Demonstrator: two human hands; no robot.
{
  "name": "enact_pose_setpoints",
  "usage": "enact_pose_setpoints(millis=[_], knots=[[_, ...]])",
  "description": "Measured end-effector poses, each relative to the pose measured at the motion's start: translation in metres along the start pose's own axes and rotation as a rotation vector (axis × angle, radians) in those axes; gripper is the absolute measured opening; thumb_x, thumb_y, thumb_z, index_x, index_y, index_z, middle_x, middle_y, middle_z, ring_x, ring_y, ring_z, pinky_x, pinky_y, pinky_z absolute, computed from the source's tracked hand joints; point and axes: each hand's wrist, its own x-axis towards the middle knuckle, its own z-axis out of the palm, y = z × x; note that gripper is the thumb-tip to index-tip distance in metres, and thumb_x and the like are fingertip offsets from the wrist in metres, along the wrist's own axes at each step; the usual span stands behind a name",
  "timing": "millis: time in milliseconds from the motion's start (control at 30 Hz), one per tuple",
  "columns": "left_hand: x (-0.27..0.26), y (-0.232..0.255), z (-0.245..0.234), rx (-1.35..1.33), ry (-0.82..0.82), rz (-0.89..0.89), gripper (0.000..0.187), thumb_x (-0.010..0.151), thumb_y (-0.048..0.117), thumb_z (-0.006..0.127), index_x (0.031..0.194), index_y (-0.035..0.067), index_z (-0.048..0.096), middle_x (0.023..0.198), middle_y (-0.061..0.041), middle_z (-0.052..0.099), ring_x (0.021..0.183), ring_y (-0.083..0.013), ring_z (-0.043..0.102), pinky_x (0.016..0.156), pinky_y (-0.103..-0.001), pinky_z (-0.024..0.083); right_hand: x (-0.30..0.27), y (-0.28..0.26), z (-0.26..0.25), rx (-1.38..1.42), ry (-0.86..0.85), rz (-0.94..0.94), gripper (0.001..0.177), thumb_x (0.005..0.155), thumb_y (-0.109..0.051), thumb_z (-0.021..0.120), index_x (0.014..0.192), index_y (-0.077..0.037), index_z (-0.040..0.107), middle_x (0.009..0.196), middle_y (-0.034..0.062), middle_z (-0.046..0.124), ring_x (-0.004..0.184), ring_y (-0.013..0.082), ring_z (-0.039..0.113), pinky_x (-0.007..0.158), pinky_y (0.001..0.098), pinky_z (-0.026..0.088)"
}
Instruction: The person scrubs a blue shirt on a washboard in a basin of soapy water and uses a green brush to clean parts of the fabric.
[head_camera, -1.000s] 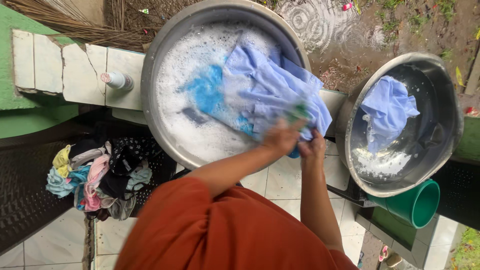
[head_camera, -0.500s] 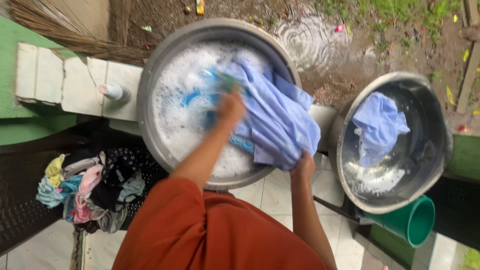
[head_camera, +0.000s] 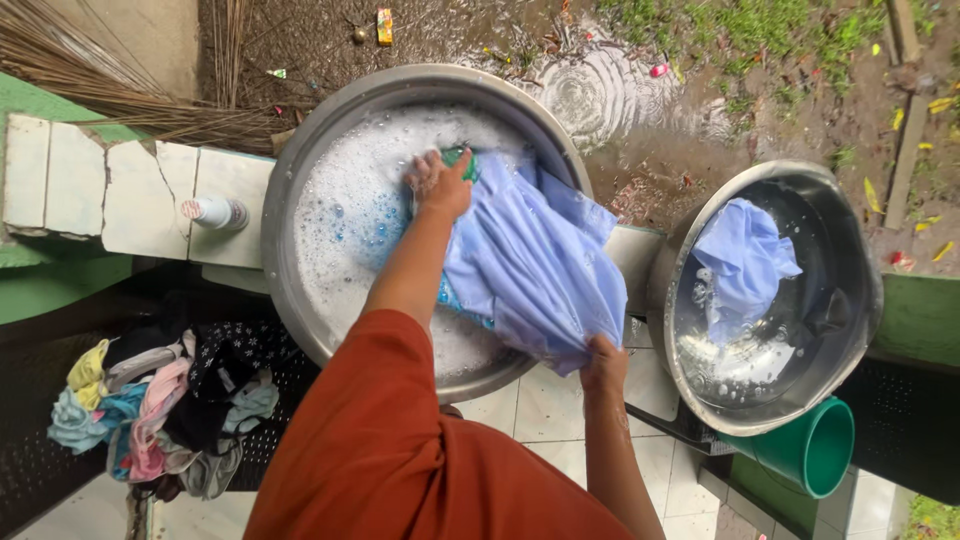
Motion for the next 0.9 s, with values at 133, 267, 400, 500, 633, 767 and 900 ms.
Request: enact_pose_setpoints(millis=[133, 267, 400, 500, 633, 767, 900], knots=[[0.006, 0.001, 0.014, -0.150, -0.061, -0.102, 0.095, 0.090, 0.023, 0.066, 0.167, 0.018, 0.011, 0.147, -0.029, 0.050, 0.133, -0.0434, 0.051, 0.114, -0.048, 0.037, -0.017, -0.011, 0.054, 0.248, -0.245, 0.212, 0.056, 0.080, -0.004, 0.052, 0.135, 0.004, 0.054, 0.123, 0.0215, 0.067, 0.109, 0.0366, 0.067, 0.095, 0.0498, 0.054], [0.004, -0.025, 0.029, -0.432, -0.101, -0.111, 0.100, 0.079, 0.030, 0.084, 0.153, -0.002, 0.026, 0.145, -0.029, 0.053, 0.133, -0.0393, 0.054, 0.114, -0.041, 0.042, -0.014, -0.018, 0.091, 0.368, -0.443, 0.294, 0.060, 0.077, -0.002, 0.049, 0.136, 0.001, 0.056, 0.124, 0.0200, 0.069, 0.114, 0.0367, 0.066, 0.101, 0.0523, 0.054], [-0.046, -0.092, -0.015, -0.755, 0.041, -0.109, 0.099, 0.074, 0.024, 0.086, 0.153, 0.000, 0.031, 0.140, -0.025, 0.058, 0.129, -0.0371, 0.058, 0.108, -0.042, 0.046, -0.011, -0.021, 0.078, 0.506, -0.483, 0.299, 0.032, 0.090, -0.014, 0.060, 0.120, -0.003, 0.058, 0.116, 0.0151, 0.069, 0.110, 0.0347, 0.068, 0.101, 0.0531, 0.057], [-0.110, -0.150, -0.071, -0.696, 0.000, -0.275, 0.092, 0.073, 0.027, 0.085, 0.149, 0.001, 0.040, 0.134, -0.024, 0.062, 0.121, -0.0364, 0.064, 0.102, -0.042, 0.051, -0.006, -0.010, 0.056, 0.083, -0.328, 0.289, 0.032, 0.100, -0.027, 0.068, 0.120, -0.002, 0.065, 0.105, 0.0116, 0.069, 0.094, 0.0270, 0.067, 0.085, 0.0436, 0.056], [-0.145, -0.176, -0.076, -0.757, 0.015, -0.303, 0.073, 0.075, 0.026, 0.085, 0.137, 0.002, 0.057, 0.127, -0.020, 0.067, 0.116, -0.0326, 0.066, 0.098, -0.042, 0.054, -0.001, 0.008, 0.031, -0.525, -0.072, -0.084, 0.023, 0.090, -0.020, 0.075, 0.107, -0.005, 0.073, 0.102, 0.0099, 0.071, 0.091, 0.0204, 0.064, 0.081, 0.0357, 0.052], [-0.147, -0.080, 0.020, -0.710, 0.005, -0.011, 0.078, 0.082, 0.030, 0.087, 0.149, 0.015, 0.049, 0.133, -0.015, 0.062, 0.116, -0.0277, 0.063, 0.097, -0.039, 0.051, 0.004, 0.015, 0.019, -0.784, 0.087, -0.423, 0.023, 0.097, -0.025, 0.068, 0.110, -0.005, 0.069, 0.103, 0.0164, 0.071, 0.093, 0.0262, 0.066, 0.081, 0.0396, 0.051], [-0.201, 0.090, 0.093, -0.414, -0.396, 0.350, 0.074, 0.090, 0.038, 0.074, 0.156, 0.038, 0.040, 0.120, -0.015, 0.072, 0.095, -0.0317, 0.070, 0.079, -0.045, 0.056, 0.006, 0.031, 0.010, -1.308, 0.160, -0.798, 0.028, 0.095, -0.030, 0.075, 0.101, -0.003, 0.073, 0.098, 0.0235, 0.068, 0.097, 0.0434, 0.061, 0.086, 0.0538, 0.048]])
